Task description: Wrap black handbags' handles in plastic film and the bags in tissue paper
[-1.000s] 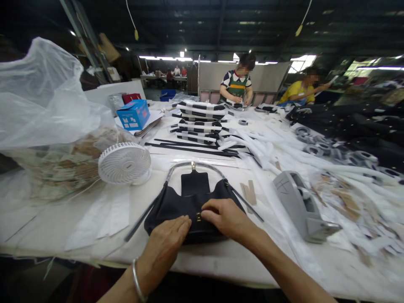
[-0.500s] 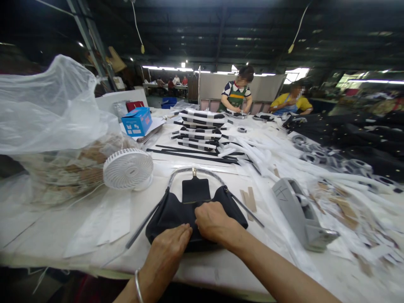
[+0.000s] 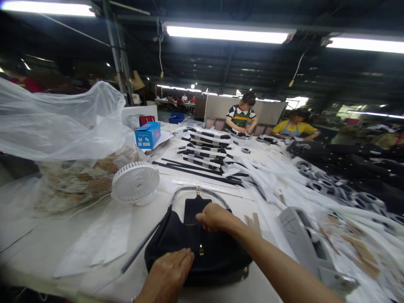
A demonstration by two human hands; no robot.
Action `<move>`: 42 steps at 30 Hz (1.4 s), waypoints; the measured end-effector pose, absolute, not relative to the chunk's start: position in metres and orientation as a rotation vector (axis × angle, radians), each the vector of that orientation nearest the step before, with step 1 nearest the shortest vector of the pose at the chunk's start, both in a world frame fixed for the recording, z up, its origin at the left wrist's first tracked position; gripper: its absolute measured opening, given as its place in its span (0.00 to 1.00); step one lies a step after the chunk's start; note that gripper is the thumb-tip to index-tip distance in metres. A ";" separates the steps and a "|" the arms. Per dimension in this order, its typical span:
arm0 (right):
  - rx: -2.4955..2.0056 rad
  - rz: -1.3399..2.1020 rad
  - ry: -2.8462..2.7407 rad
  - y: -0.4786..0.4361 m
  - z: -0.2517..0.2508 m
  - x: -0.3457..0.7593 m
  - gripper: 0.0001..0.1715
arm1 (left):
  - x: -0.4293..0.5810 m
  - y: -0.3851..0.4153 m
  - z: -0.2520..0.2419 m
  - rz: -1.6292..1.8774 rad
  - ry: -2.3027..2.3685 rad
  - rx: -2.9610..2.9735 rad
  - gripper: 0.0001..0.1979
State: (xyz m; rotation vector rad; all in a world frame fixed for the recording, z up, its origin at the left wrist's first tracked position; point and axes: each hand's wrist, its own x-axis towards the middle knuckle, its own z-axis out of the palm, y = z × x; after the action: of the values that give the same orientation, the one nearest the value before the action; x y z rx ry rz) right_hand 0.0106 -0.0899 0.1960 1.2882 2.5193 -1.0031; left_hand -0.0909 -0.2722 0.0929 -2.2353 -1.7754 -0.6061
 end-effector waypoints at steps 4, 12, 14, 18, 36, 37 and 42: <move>1.607 -1.068 2.605 -0.044 0.191 -0.022 0.10 | -0.099 -0.268 0.086 -0.607 -1.903 -2.295 0.17; 1.632 -1.618 2.550 -0.040 0.159 -0.051 0.09 | -0.111 -0.277 0.142 -1.368 -2.302 -2.515 0.18; 1.576 -1.738 2.566 -0.048 0.162 -0.037 0.08 | -0.110 -0.274 0.155 -1.729 -2.422 -2.398 0.15; 1.343 -2.064 2.558 -0.079 0.172 0.007 0.17 | -0.108 -0.260 0.163 -2.623 -2.521 -1.965 0.18; 0.802 -1.921 3.244 -0.181 0.152 0.079 0.18 | -0.076 -0.274 0.160 -3.263 -2.737 -1.636 0.20; 0.804 -1.933 3.224 -0.182 0.151 0.080 0.18 | -0.076 -0.275 0.160 -3.223 -2.753 -1.666 0.19; 0.876 -2.065 3.095 -0.185 0.152 0.084 0.15 | -0.074 -0.275 0.162 -3.115 -2.847 -1.725 0.14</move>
State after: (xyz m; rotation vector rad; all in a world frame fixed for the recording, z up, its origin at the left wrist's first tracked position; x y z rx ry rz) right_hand 0.0837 -0.1847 0.1517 0.8760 3.0951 -2.0649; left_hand -0.0743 -0.2755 0.1622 -1.7251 -2.8475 -3.1149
